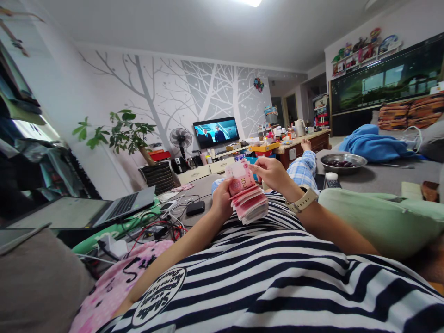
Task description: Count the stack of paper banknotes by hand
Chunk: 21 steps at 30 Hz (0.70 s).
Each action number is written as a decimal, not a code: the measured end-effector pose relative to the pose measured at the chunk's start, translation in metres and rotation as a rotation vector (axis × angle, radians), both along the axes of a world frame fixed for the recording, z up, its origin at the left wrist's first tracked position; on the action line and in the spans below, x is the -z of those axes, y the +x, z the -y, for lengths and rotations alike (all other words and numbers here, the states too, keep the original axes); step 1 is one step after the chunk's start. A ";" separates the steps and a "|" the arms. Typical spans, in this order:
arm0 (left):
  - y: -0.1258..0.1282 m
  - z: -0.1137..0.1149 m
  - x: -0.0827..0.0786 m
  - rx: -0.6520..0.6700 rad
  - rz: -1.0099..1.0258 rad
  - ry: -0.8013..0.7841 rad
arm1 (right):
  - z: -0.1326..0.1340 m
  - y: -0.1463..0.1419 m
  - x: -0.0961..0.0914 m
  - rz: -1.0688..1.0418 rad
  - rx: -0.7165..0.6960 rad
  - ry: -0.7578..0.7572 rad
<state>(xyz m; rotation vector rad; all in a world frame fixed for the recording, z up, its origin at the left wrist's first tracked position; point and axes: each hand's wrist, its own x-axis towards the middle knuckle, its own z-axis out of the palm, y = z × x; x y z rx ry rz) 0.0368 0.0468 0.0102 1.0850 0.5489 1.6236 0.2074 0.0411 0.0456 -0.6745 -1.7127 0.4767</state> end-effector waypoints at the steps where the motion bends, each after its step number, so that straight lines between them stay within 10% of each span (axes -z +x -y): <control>1: 0.000 0.001 0.000 0.006 -0.004 0.008 | -0.002 0.001 0.001 0.018 0.072 0.018; 21: -0.002 -0.009 0.003 -0.027 0.045 -0.018 | -0.003 -0.001 0.003 0.029 0.087 0.126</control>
